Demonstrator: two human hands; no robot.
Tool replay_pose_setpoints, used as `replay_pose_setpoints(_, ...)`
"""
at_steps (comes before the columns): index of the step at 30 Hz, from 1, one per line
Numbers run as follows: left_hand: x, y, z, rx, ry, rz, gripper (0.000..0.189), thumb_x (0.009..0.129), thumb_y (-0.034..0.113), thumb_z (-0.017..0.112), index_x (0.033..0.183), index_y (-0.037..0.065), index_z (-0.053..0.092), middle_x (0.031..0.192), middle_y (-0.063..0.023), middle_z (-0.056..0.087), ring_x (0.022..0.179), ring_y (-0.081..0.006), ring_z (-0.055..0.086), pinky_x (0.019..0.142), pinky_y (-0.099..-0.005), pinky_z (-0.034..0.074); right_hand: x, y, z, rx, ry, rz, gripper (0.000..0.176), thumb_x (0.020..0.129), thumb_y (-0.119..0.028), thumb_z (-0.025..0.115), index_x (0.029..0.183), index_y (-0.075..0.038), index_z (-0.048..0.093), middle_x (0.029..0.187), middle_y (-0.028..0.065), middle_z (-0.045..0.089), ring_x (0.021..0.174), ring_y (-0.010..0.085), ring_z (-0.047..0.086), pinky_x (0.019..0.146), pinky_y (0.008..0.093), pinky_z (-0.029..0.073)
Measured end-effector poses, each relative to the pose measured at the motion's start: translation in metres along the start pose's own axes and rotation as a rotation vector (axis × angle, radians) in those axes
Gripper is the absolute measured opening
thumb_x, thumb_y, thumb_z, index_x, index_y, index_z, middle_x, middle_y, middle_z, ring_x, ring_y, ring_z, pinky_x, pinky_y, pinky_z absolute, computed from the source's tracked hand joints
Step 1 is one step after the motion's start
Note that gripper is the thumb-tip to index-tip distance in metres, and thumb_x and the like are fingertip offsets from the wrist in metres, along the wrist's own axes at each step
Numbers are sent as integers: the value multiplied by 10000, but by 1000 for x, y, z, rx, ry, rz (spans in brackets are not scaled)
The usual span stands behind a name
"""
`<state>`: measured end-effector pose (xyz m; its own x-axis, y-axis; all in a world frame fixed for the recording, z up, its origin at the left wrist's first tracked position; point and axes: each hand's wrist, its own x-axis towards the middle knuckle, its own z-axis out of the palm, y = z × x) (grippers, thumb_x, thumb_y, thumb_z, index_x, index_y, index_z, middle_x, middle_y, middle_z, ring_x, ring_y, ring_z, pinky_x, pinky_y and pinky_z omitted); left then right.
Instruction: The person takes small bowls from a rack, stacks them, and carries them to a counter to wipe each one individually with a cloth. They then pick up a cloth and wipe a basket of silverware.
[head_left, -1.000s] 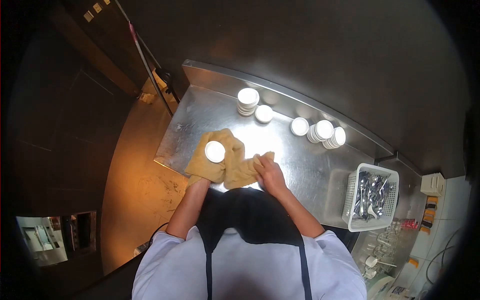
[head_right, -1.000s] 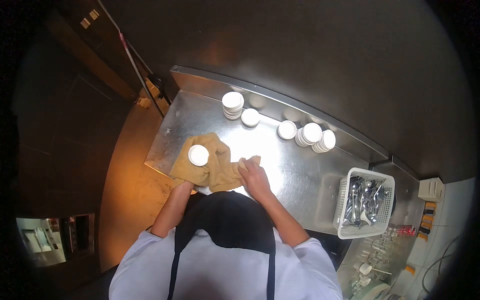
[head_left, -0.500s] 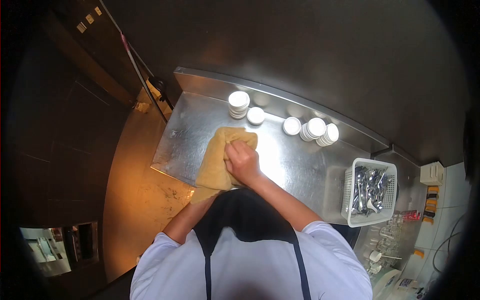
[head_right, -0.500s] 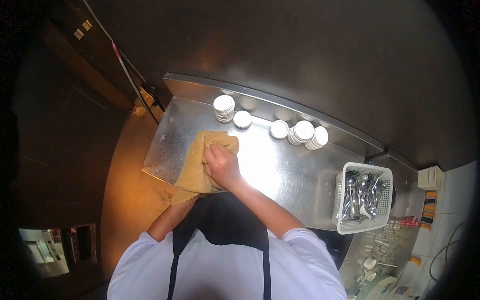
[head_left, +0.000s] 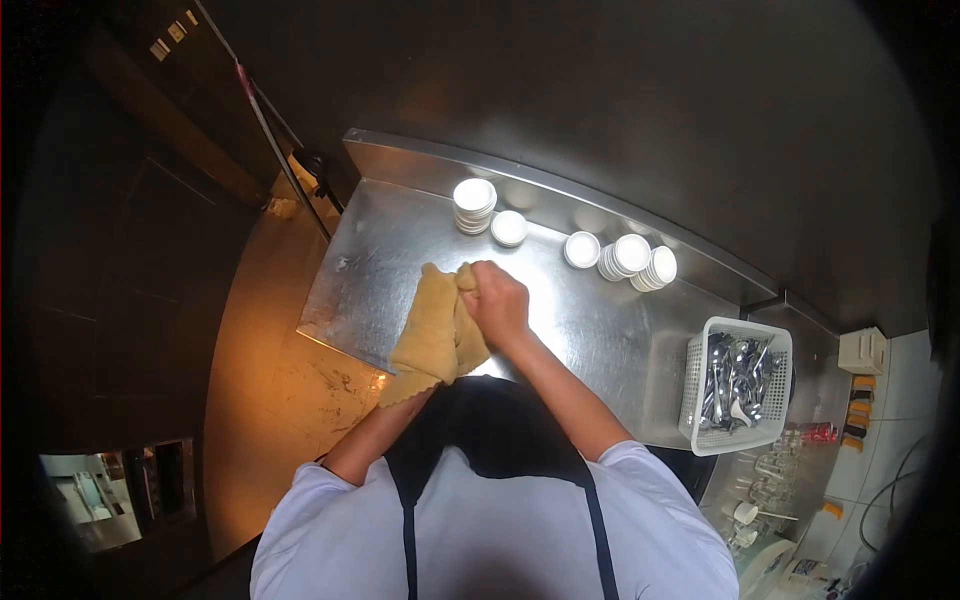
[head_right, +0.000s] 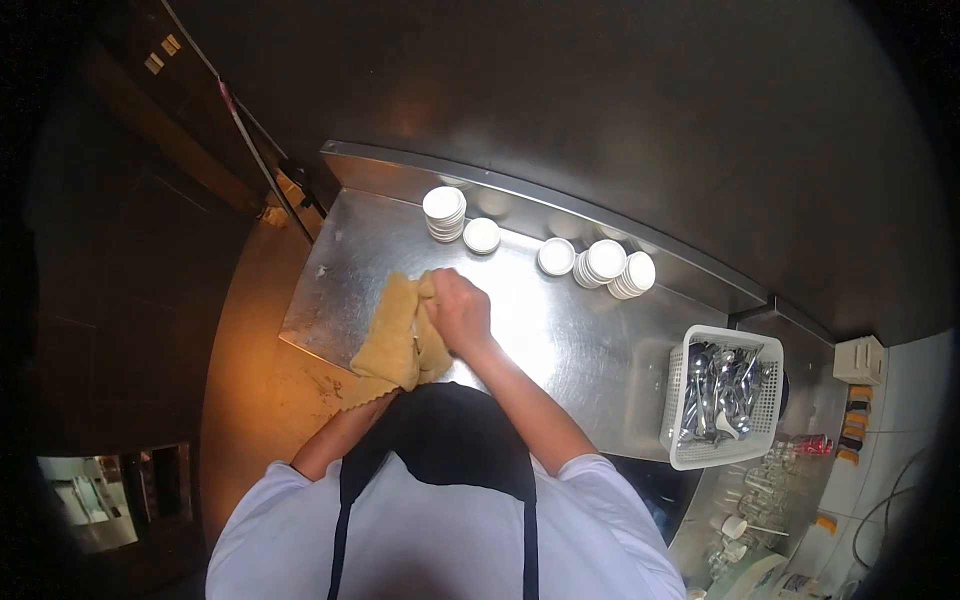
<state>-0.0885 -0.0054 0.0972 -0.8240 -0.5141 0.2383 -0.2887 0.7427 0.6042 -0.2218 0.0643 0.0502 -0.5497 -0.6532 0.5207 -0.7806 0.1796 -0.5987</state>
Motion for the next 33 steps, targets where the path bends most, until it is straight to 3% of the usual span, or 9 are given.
replay_pose_setpoints(5, 2, -14, -13, -56, 145, -31, 515, 806, 313, 805, 1159, 23, 567, 1106, -182, 662, 1008, -356, 654, 835, -443, 525, -7, 39, -33, -326, -77, 34, 347, 792, -165, 797, 1106, -43, 717, 1038, 182, 693, 928, 354, 678, 796, 456, 548)
replay_pose_setpoints(8, 4, -16, -9, 64, 145, -42, 506, 806, 311, 804, 1150, 23, 569, 1099, -186, 664, 1006, -362, 656, 825, -450, 527, -19, 29, -30, 65, -59, 219, 346, 875, -193, 796, 1154, -10, 706, 1001, 146, 713, 897, 265, 694, 766, 383, 552)
replay_pose_setpoints(9, 2, -18, -5, 135, 120, -42, 488, 800, 301, 798, 1140, 30, 576, 1076, -191, 663, 997, -379, 652, 806, -466, 526, -16, 14, -34, 471, -216, 534, 337, 941, -207, 768, 1164, 30, 681, 908, 75, 713, 795, 138, 666, 704, 291, 533)
replay_pose_setpoints(12, 4, -7, 2, 269, 47, 33, 603, 736, 249, 817, 1240, 42, 559, 1077, -206, 633, 1016, -411, 626, 821, -499, 520, -24, 5, -23, 703, -335, 643, 322, 969, -186, 732, 1170, 53, 657, 818, 19, 683, 685, 62, 603, 626, 236, 506)
replay_pose_setpoints(13, 10, 7, -5, 252, -28, -26, 613, 730, 252, 824, 1242, 45, 560, 1071, -204, 628, 1000, -413, 624, 807, -501, 515, -30, 19, -10, 573, -294, 534, 273, 985, -169, 698, 1151, 42, 650, 802, 30, 678, 627, 75, 611, 577, 236, 507)
replay_pose_setpoints(17, 21, 20, -23, 199, -191, -120, 593, 739, 301, 832, 1214, 52, 579, 1051, -198, 638, 960, -411, 634, 777, -497, 521, -19, 74, -5, 728, -197, 902, 225, 995, -156, 661, 1128, 24, 644, 795, 52, 684, 632, 102, 644, 551, 250, 523)
replay_pose_setpoints(23, 8, -4, -22, 34, -114, -97, 524, 783, 285, 793, 1210, 54, 598, 1069, -191, 651, 984, -390, 644, 804, -474, 530, 21, 133, 11, 860, -11, 1002, 330, 986, -237, 675, 1199, 14, 653, 876, 129, 753, 707, 182, 718, 582, 310, 562)
replay_pose_setpoints(27, 0, -20, -35, -206, 17, -106, 479, 812, 274, 768, 1208, 54, 610, 1080, -186, 660, 1000, -377, 650, 822, -459, 536, 12, 136, -15, -128, 40, 512, 350, 911, -250, 707, 1165, -10, 700, 1023, 182, 737, 855, 383, 722, 742, 484, 577)
replay_pose_setpoints(33, 25, -2, -66, -216, 78, -29, 415, 856, 258, 729, 1204, 55, 629, 1098, -178, 674, 1024, -356, 659, 849, -437, 546, -26, 174, -49, -608, -39, 368, 163, 864, -182, 723, 937, -37, 737, 945, 144, 686, 801, 380, 704, 695, 487, 574)
